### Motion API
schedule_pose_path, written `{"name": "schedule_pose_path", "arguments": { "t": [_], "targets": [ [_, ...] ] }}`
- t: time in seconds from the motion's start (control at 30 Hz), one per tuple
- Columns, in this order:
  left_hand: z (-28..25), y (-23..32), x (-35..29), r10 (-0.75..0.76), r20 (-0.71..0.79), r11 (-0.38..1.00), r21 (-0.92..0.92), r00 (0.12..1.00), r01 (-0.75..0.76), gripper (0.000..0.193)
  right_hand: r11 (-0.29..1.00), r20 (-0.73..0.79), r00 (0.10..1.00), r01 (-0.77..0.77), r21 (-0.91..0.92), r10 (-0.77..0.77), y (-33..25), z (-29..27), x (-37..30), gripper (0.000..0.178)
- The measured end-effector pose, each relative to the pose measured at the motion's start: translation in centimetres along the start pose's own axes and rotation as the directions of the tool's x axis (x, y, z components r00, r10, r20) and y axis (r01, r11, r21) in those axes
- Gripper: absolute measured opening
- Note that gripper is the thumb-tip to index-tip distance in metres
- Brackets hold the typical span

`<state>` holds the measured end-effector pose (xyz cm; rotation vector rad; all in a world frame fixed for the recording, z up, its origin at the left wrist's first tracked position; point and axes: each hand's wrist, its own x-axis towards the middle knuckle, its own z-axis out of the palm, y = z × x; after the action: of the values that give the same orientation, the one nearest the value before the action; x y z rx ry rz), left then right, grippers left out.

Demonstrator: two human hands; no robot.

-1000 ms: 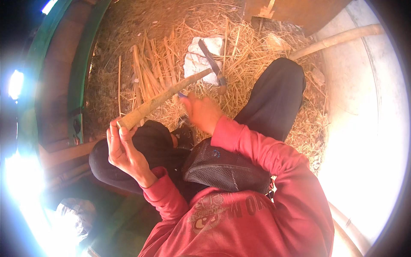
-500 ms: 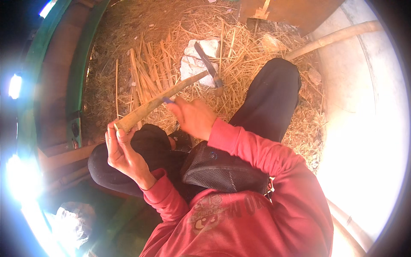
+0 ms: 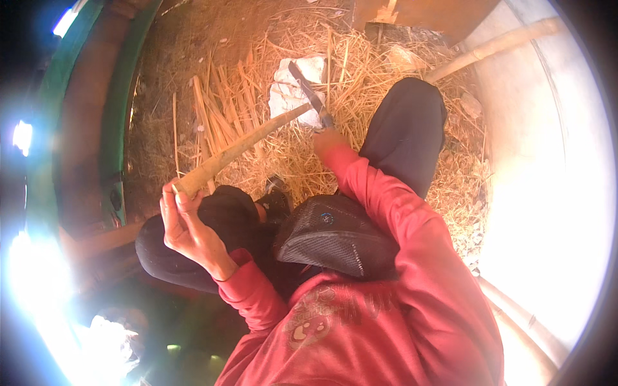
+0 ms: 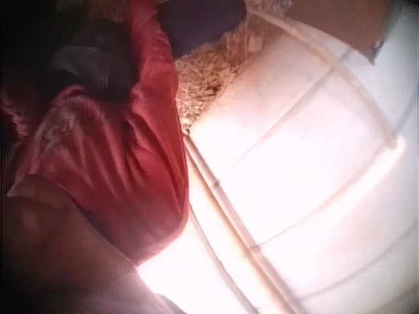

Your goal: The person sits on the ground and uses a knife to sharpen a long, thin stick. They hold the stick with one hand and scrape the blade along its length to remove the outer layer, creating a pointed tip. The person occasionally switches to a different stick to continue the sharpening process.

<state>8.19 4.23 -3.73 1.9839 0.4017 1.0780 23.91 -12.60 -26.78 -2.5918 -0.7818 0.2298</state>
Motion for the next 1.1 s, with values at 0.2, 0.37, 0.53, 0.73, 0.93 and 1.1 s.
{"name": "schedule_pose_path", "arguments": {
  "t": [0.2,0.37,0.53,0.73,0.93,1.1],
  "targets": [
    [-0.6,-0.7,0.2,-0.036,-0.043,0.999,0.022,0.998,0.037,0.026,0.935,-0.171,0.948,-0.212,0.285,0.267,-8.1,-10.1,-1.0,0.047],
    [-0.9,-0.5,0.3,0.007,0.029,0.999,0.035,1.000,-0.009,0.024,0.753,-0.209,0.957,0.289,0.591,-0.204,-14.8,-15.9,-4.6,0.045],
    [-0.6,-0.4,0.6,0.060,0.081,0.997,0.053,0.995,-0.064,0.022,0.920,-0.085,0.996,0.006,0.392,0.030,-13.1,-9.9,-3.5,0.042],
    [-0.9,0.0,0.4,0.006,0.125,0.999,0.050,0.992,-0.013,0.026,0.914,-0.184,0.981,0.023,0.406,0.057,-10.6,-9.9,-4.2,0.041],
    [-0.4,0.3,0.2,0.030,0.097,0.999,0.016,0.995,-0.031,0.024,0.953,-0.239,0.967,-0.017,0.303,0.093,-10.2,-7.6,-3.1,0.038],
    [-1.1,-0.4,0.3,-0.017,0.038,0.998,0.056,0.999,0.015,0.025,0.954,-0.157,0.987,0.025,0.298,0.024,-10.3,-7.7,-2.1,0.039]
  ]
}}
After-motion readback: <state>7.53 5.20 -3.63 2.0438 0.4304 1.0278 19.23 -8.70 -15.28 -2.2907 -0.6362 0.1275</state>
